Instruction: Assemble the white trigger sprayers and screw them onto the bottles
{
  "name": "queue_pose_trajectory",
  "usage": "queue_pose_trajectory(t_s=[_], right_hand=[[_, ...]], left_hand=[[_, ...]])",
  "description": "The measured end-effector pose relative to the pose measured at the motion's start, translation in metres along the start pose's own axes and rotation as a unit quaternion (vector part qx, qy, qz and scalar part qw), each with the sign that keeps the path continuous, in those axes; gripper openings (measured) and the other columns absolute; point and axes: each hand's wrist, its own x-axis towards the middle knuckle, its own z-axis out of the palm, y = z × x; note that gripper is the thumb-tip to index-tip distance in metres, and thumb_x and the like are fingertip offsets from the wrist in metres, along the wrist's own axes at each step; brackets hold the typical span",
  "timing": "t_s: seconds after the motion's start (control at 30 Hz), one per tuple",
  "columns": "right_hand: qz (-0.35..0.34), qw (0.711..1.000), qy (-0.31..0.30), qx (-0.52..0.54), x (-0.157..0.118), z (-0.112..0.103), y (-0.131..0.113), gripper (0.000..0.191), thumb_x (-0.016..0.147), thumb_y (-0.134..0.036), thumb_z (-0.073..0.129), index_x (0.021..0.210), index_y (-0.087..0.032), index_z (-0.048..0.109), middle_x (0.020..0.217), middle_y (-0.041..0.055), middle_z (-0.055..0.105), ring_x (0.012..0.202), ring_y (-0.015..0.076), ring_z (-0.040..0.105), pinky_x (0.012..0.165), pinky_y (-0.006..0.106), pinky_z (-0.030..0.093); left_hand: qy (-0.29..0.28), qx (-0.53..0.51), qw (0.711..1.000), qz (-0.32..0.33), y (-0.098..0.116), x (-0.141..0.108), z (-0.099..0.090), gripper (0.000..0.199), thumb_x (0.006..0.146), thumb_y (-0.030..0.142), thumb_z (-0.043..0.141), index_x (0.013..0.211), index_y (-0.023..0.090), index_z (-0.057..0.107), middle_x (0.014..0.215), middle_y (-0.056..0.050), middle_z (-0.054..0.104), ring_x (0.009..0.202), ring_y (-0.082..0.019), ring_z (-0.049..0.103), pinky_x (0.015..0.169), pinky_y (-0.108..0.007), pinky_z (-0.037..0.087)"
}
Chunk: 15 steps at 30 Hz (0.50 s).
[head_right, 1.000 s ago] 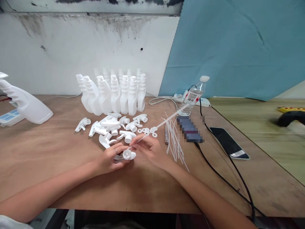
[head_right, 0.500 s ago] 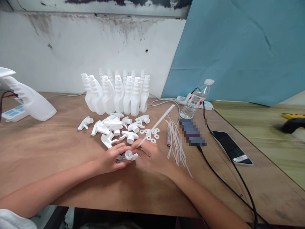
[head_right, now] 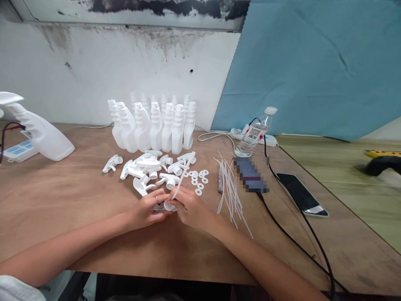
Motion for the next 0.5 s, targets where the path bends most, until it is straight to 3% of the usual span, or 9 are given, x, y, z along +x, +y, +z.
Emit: queue_pose_trajectory(t_s=[0.2,0.27,0.3,0.4,0.5], right_hand=[[0.005,1.000,-0.005,-0.004,-0.003,0.003,0.003,0.015,0.097,-0.018,0.044,0.086,-0.019,0.054,0.077,0.0022,0.055,0.071,0.0136,0.053,0.065,0.025,0.045],[0.012,1.000,0.016,-0.012,-0.008,0.000,0.003,0.011,0.096,-0.022,0.048,0.104,-0.020,0.056,0.091,0.0059,0.059,0.083,0.0161,0.057,0.072,0.028,0.050],[0.004,0.999,0.034,-0.025,-0.010,-0.003,0.003,0.022,0.095,-0.024,0.050,0.117,-0.019,0.053,0.102,0.0097,0.059,0.093,0.0188,0.058,0.078,0.032,0.052],[-0.083,0.990,0.038,-0.110,-0.013,-0.012,0.001,0.055,0.091,-0.026,0.057,0.141,-0.019,0.036,0.133,0.0184,0.046,0.124,0.0280,0.048,0.096,0.046,0.049],[-0.205,0.952,-0.030,-0.226,-0.010,-0.017,0.000,0.048,0.091,-0.020,0.056,0.136,-0.026,0.044,0.140,0.0136,0.046,0.130,0.0286,0.045,0.101,0.051,0.046]], left_hand=[[0.003,-0.029,0.999,-0.013,0.003,0.002,-0.002,0.026,0.085,0.026,0.062,0.110,0.017,0.061,0.088,-0.005,0.055,0.082,-0.017,0.054,0.073,-0.028,0.045],[0.017,-0.079,0.996,-0.036,0.004,0.001,-0.002,0.033,0.084,0.028,0.064,0.115,0.019,0.054,0.087,-0.003,0.055,0.080,-0.016,0.054,0.071,-0.027,0.045],[0.032,-0.114,0.992,-0.051,0.005,0.000,-0.002,0.036,0.084,0.029,0.065,0.115,0.020,0.049,0.087,-0.002,0.054,0.078,-0.014,0.053,0.069,-0.026,0.044],[0.088,-0.201,0.971,-0.094,0.008,-0.002,-0.001,0.036,0.085,0.033,0.065,0.104,0.022,0.037,0.086,0.001,0.050,0.071,-0.011,0.050,0.063,-0.024,0.041],[0.115,-0.213,0.967,-0.072,0.017,0.001,-0.007,0.035,0.086,0.036,0.062,0.095,0.023,0.031,0.089,0.000,0.047,0.071,-0.010,0.049,0.064,-0.025,0.043]])
